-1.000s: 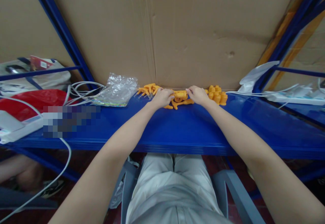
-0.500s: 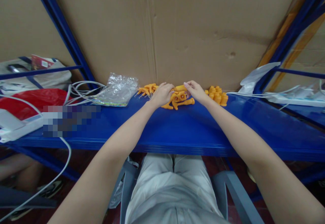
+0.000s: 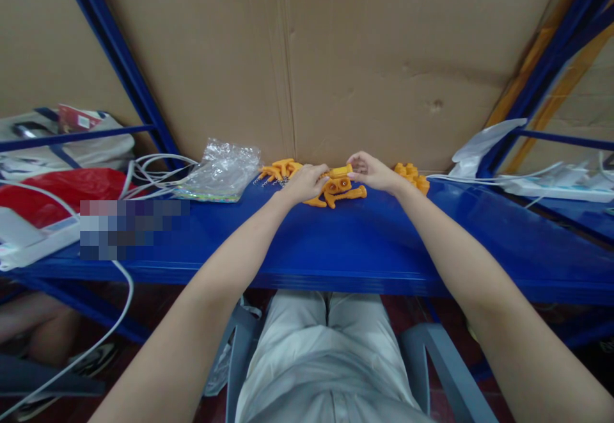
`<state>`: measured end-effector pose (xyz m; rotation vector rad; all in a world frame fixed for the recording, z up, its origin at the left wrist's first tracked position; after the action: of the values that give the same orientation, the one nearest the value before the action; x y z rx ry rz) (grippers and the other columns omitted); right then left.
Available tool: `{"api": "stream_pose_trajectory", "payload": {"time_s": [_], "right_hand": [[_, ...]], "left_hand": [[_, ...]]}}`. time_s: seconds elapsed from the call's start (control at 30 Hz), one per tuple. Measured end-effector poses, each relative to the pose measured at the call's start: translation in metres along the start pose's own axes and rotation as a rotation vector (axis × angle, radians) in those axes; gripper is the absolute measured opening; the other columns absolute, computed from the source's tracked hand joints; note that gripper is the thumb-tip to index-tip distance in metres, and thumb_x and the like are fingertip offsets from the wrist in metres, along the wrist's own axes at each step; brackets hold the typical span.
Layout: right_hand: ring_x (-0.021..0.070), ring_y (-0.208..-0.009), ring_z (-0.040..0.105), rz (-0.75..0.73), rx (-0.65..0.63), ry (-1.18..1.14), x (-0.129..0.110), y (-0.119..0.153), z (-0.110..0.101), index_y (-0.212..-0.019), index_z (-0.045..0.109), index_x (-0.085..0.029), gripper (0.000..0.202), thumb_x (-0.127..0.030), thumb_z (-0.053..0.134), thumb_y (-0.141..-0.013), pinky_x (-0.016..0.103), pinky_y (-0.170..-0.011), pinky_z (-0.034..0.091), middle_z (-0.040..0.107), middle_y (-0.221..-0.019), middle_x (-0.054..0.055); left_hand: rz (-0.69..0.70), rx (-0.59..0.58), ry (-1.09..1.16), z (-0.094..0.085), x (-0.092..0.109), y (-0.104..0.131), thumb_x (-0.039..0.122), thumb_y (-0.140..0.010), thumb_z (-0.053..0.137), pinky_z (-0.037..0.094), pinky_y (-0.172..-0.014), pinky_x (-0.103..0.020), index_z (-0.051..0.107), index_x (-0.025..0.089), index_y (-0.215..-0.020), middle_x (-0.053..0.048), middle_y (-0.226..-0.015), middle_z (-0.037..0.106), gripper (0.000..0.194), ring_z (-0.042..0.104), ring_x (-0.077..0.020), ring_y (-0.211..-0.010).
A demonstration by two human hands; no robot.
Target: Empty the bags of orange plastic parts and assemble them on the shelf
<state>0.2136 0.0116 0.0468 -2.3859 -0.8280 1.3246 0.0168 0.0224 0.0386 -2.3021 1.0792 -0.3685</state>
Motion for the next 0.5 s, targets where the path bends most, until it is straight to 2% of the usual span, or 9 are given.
{"api": "stream_pose_trajectory", "payload": {"time_s": [0.17, 0.3, 0.4, 0.5], "right_hand": [[0.0194, -0.083, 0.061, -0.109, -0.014, 0.44, -0.008, 0.003, 0.003, -0.114, 0.054, -0.02, 0.033, -0.024, 0.062, -0.081, 0.036, -0.079, 0.05, 0.065, -0.113, 0.009], [0.0286, -0.104, 0.063, -0.164, -0.047, 0.726, -0.019, 0.007, 0.01, -0.12, 0.058, -0.019, 0.034, -0.027, 0.058, -0.087, 0.043, -0.09, 0.046, 0.068, -0.118, 0.014], [0.0334, -0.118, 0.059, -0.199, -0.061, 0.845, -0.025, 0.009, 0.019, -0.123, 0.061, -0.018, 0.034, -0.034, 0.056, -0.093, 0.049, -0.098, 0.042, 0.068, -0.124, 0.018], [0.0332, -0.125, 0.057, -0.222, -0.084, 0.894, -0.03, 0.01, 0.031, -0.13, 0.061, -0.017, 0.036, -0.033, 0.05, -0.099, 0.053, -0.106, 0.036, 0.067, -0.13, 0.019]], "left_hand": [[-0.026, -0.02, -0.002, -0.001, -0.001, 0.001, 0.027, -0.093, 0.047, 0.049, -0.077, -0.034, 0.067, 0.015, -0.099, -0.011, -0.087, 0.073, 0.024, 0.069, -0.0249, -0.083], [-0.015, -0.031, -0.012, -0.002, -0.001, 0.002, 0.027, -0.092, 0.048, 0.047, -0.073, -0.032, 0.067, 0.016, -0.096, -0.009, -0.085, 0.073, 0.022, 0.069, -0.0231, -0.079], [-0.001, -0.037, -0.016, -0.001, 0.0, 0.003, 0.027, -0.091, 0.049, 0.047, -0.071, -0.031, 0.067, 0.016, -0.093, -0.009, -0.083, 0.073, 0.021, 0.068, -0.0226, -0.077], [0.036, -0.041, -0.013, 0.0, 0.004, 0.003, 0.024, -0.09, 0.049, 0.047, -0.072, -0.031, 0.069, 0.016, -0.093, -0.008, -0.08, 0.073, 0.021, 0.069, -0.0223, -0.076]]}}
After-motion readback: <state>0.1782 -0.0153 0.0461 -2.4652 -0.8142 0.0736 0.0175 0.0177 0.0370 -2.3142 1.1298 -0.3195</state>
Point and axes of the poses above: each hand's wrist, its own y-axis away from the middle knuckle, its own z-axis out of the palm, x = y × z, the point moved 4 cm from there along -y, towards the middle knuckle
